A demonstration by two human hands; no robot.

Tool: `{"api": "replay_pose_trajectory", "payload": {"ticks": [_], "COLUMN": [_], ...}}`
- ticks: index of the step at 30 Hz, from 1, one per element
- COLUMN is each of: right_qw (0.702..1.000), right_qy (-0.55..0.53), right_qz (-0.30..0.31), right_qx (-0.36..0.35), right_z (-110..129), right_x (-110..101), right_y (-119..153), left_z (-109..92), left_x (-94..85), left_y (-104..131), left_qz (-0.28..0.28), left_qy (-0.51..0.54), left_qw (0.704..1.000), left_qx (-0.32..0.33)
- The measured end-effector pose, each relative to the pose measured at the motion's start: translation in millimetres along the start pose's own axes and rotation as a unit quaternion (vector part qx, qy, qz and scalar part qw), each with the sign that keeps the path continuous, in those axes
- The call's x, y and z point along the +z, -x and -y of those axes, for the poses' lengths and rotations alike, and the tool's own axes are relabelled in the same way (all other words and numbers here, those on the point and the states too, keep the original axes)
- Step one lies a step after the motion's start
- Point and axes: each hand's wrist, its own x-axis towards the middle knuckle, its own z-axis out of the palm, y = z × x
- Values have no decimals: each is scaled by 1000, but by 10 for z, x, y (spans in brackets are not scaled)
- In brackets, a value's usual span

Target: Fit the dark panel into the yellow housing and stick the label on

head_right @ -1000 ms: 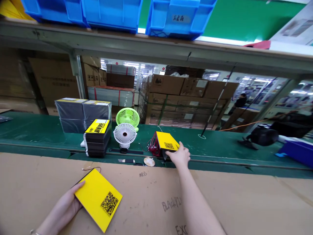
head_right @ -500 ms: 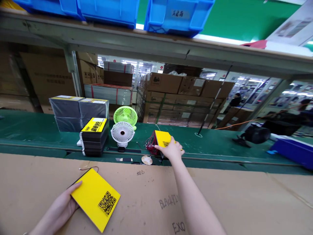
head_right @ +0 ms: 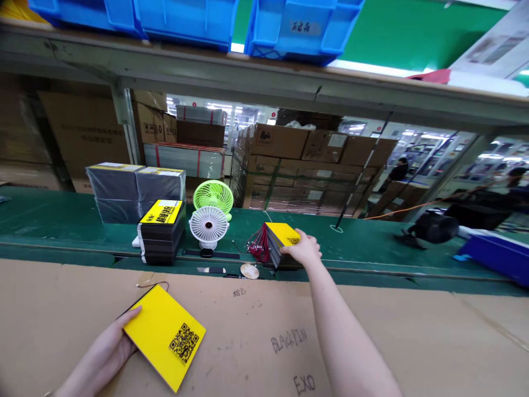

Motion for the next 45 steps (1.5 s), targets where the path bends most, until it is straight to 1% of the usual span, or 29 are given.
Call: {"api": "replay_pose_trajectory", "payload": {"ticks": [3, 5, 8, 11, 14, 17, 19, 22, 25, 27, 31, 34, 37, 39, 40, 42, 45], "right_qw": [999, 998, 995, 995, 996, 997, 996, 996, 994, 992, 990, 989, 987, 986, 987, 988, 987], "right_qy": [-16, -29, -31, -19, -13, -23, -35, -42, -29, -18, -21, -63, -107, -104, -93, -66, -26], "right_qz": [14, 5, -27, -50, -59, -75, -76, -77, -100, -117, -133, -116, -50, -15, -9, -24, -64], "right_qx": [-25, -53, -86, -85, -59, 7, 36, 30, 31, 38, 47, 60, 108, 128, 131, 136, 143], "right_z": [-215, -308, -330, -262, -196, -172, -174, -170, -125, -80, -52, -131, -247, -295, -303, -288, -230], "right_x": [44, 94, 160, 205, 243, 283, 313, 352, 377, 381, 381, 441, 582, 690, 738, 806, 842], "right_y": [0, 33, 101, 152, 184, 225, 257, 303, 342, 368, 423, 463, 496, 511, 516, 527, 546], "left_z": [2, 2, -1, -6, -14, -24, -28, -26, -19, -13, -8, -9, -7, -7, -9, -16, -27], "left_x": [6, 9, 9, 11, 23, 41, 49, 46, 28, 13, 0, 6, 9, 11, 13, 21, 37], "left_y": [8, 15, 22, 27, 34, 38, 39, 41, 38, 31, 21, 23, 25, 24, 25, 30, 51], "left_qz": [0, 7, -5, 4, 10, -6, -6, -5, -6, 4, 12, 8, 16, 12, 9, 4, 6], "left_qy": [0, -4, -9, -11, -14, -12, -11, -13, -13, -9, -4, -7, -12, -12, -12, -12, -13], "left_qw": [1000, 1000, 1000, 1000, 1000, 1000, 1000, 1000, 1000, 1000, 1000, 1000, 1000, 1000, 1000, 1000, 1000], "left_qx": [1, 4, 2, 3, 4, -3, -3, 2, 1, 2, 7, 4, 6, 3, 0, -4, -2]}}
